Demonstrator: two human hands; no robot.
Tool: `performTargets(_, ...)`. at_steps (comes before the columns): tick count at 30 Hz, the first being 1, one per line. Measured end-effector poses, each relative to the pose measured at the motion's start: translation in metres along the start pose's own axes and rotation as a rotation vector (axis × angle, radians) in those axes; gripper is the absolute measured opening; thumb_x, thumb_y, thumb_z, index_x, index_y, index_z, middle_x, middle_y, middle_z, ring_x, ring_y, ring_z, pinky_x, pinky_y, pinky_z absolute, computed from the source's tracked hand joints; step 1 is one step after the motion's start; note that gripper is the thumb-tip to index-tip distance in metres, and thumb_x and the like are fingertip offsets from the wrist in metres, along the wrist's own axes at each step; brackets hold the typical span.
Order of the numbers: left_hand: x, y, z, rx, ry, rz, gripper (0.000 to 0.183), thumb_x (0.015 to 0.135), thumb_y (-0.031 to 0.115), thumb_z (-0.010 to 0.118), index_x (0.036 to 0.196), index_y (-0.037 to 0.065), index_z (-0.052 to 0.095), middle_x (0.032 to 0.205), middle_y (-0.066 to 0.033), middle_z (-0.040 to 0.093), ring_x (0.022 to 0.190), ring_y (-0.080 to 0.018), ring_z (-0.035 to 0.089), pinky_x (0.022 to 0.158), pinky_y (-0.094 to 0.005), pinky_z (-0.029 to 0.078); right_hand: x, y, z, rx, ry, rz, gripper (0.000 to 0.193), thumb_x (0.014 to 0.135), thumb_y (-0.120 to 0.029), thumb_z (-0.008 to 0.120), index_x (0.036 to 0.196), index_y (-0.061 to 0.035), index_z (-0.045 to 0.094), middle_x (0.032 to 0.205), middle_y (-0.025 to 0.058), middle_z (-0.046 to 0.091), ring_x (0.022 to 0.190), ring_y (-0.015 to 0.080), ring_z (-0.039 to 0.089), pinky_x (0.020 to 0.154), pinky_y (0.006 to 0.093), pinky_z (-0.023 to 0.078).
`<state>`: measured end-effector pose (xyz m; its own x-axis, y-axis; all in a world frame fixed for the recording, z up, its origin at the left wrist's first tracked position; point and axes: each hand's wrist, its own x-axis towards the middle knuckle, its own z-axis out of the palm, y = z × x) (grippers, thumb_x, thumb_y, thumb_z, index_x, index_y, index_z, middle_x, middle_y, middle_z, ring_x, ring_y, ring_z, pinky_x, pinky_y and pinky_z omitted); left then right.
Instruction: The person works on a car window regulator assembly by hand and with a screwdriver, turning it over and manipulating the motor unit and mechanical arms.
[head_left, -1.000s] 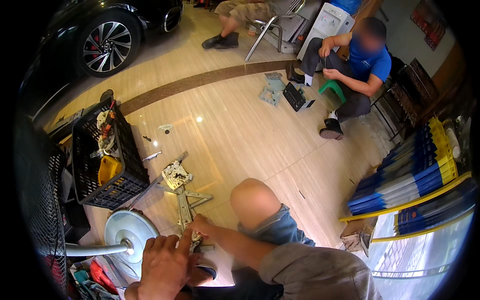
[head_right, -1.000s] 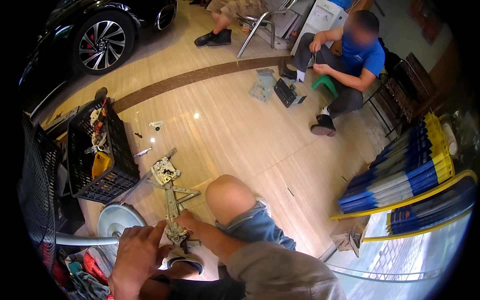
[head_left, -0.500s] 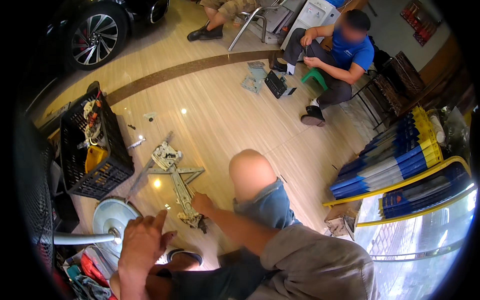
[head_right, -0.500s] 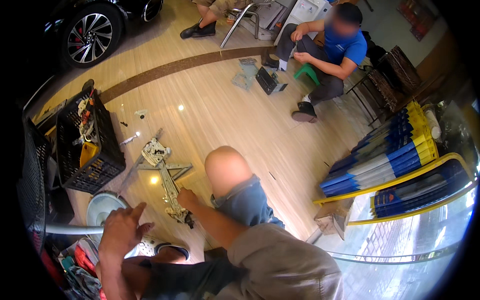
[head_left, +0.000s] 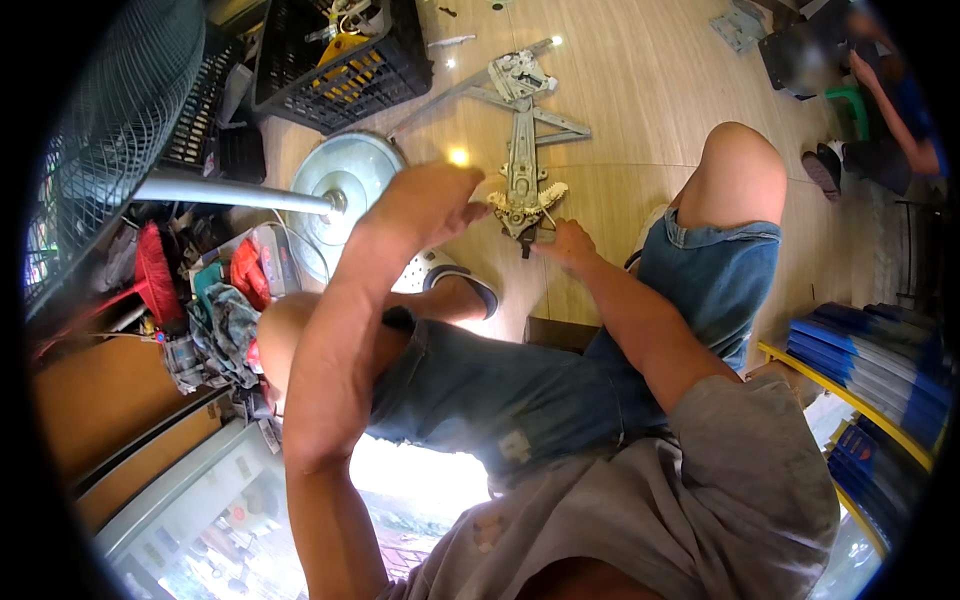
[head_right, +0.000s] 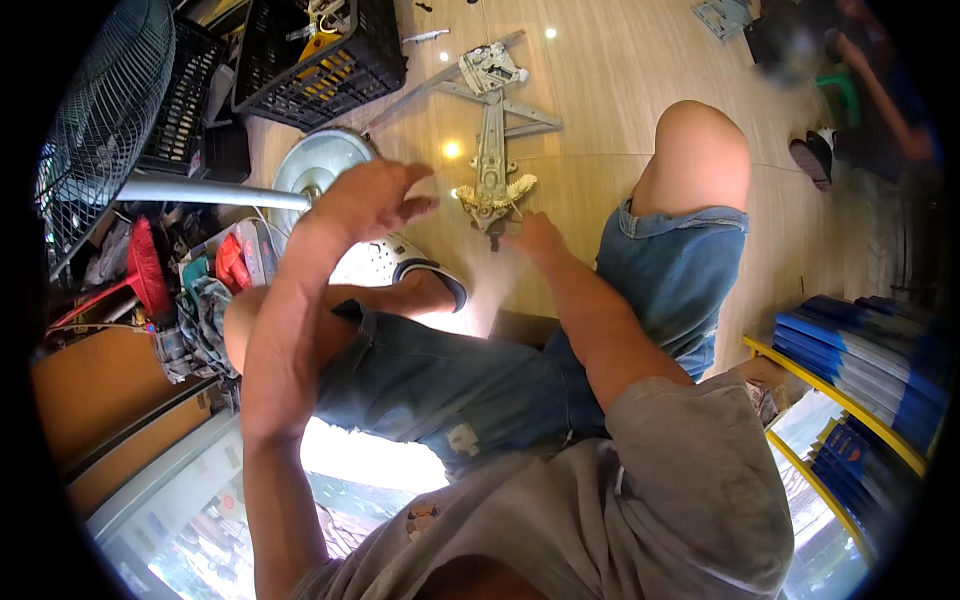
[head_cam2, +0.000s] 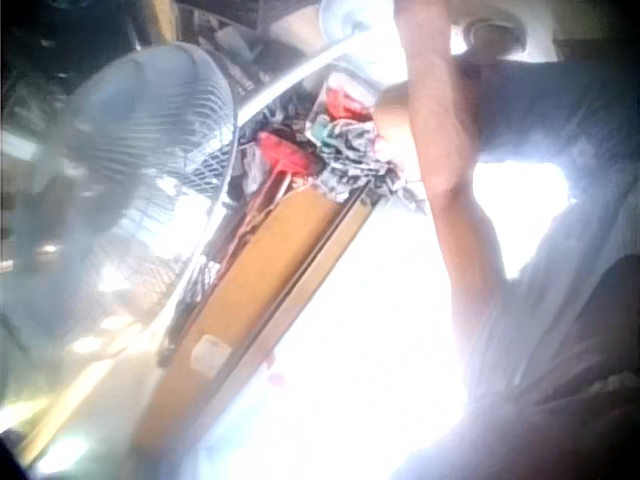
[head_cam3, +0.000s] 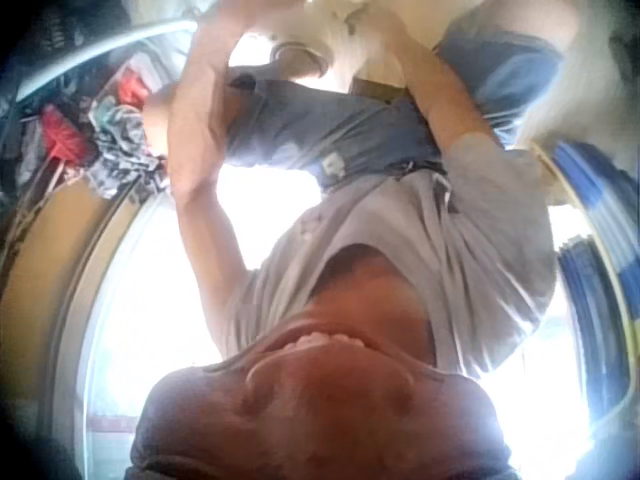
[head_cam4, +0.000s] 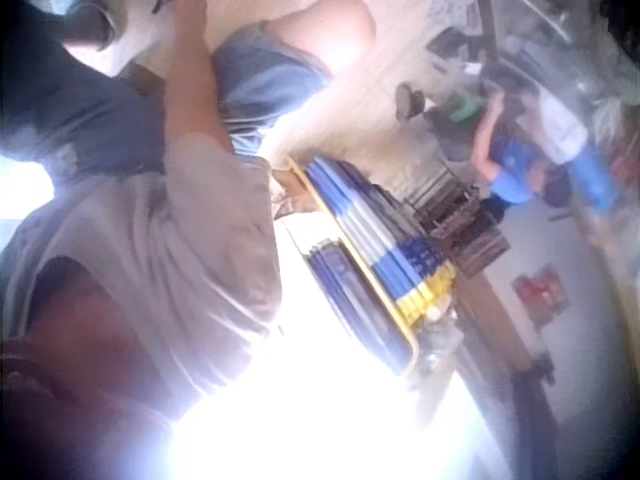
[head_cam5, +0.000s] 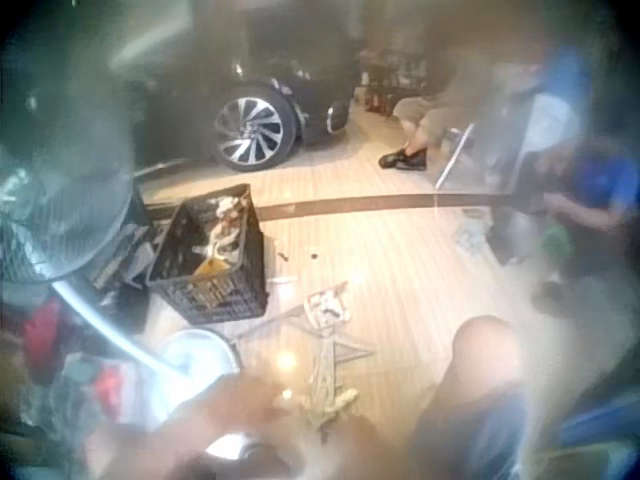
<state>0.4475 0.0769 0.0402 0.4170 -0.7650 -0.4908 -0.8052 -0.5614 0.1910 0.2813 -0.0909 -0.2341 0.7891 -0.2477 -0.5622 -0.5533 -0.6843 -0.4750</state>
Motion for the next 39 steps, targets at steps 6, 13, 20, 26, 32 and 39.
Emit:
performTargets(6,-0.011,0.002,0.019,-0.129,-0.057,-0.067,0.050,0.091,0.037,0.064,0.131,0.007,0.056,0.098,-0.0192,0.070,0.096,-0.0380,0.066,0.084,-0.0453,0.051,0.004,0.019,0.001,0.007,-0.010,-0.106,0.056,0.074,-0.038,0.074,0.113,0.0008,0.061,0.115,0.0276,0.058,0.103,0.0411,0.062,0.089,0.0465,0.051)
performTargets(13,0.006,-0.028,0.023,-0.220,-0.065,-0.209,0.054,0.091,0.041,0.063,0.131,0.005,0.057,0.108,-0.0230,0.068,0.106,-0.0370,0.064,0.093,-0.0425,0.049,0.007,-0.015,0.000,-0.058,-0.164,-0.274,0.051,0.073,-0.040,0.073,0.101,0.0022,0.068,0.101,0.0261,0.066,0.099,0.0387,0.064,0.086,0.0464,0.052)
performTargets(20,0.014,-0.048,0.002,-0.106,-0.029,-0.255,0.052,0.089,0.048,0.061,0.125,0.010,0.062,0.105,-0.0211,0.069,0.103,-0.0396,0.064,0.091,-0.0476,0.049,0.021,-0.019,0.007,0.134,-0.123,-0.641,0.051,0.072,-0.048,0.073,0.096,-0.0024,0.071,0.092,0.0213,0.069,0.088,0.0377,0.066,0.076,0.0479,0.053)
performTargets(26,-0.018,-0.016,-0.039,-0.330,0.632,-0.321,0.038,0.088,0.041,0.064,0.095,0.005,0.072,0.082,-0.0186,0.071,0.080,-0.0380,0.069,0.073,-0.0468,0.053,-0.005,-0.067,-0.022,0.541,-0.288,-0.448,0.037,0.081,-0.039,0.071,0.078,-0.0025,0.069,0.065,0.0086,0.062,0.058,0.0208,0.061,0.053,0.0392,0.049)
performTargets(32,-0.047,-0.022,-0.067,-0.549,1.202,-0.313,0.028,0.089,0.027,0.067,0.088,0.000,0.071,0.075,-0.0190,0.070,0.070,-0.0360,0.069,0.066,-0.0425,0.054,-0.094,-0.138,-0.169,0.628,-0.392,-0.186,0.039,0.080,-0.040,0.073,0.075,-0.0023,0.064,0.052,0.0062,0.049,0.039,0.0189,0.050,0.038,0.0352,0.043)
performTargets(39,-0.025,-0.004,-0.075,-0.314,1.129,-0.351,0.030,0.088,0.031,0.067,0.080,0.002,0.072,0.070,-0.0214,0.066,0.065,-0.0381,0.067,0.062,-0.0431,0.053,-0.095,-0.148,-0.247,1.084,-0.222,0.047,0.046,0.084,-0.055,0.064,0.093,-0.0101,0.057,0.060,-0.0024,0.037,0.042,0.0111,0.037,0.035,0.0319,0.030)
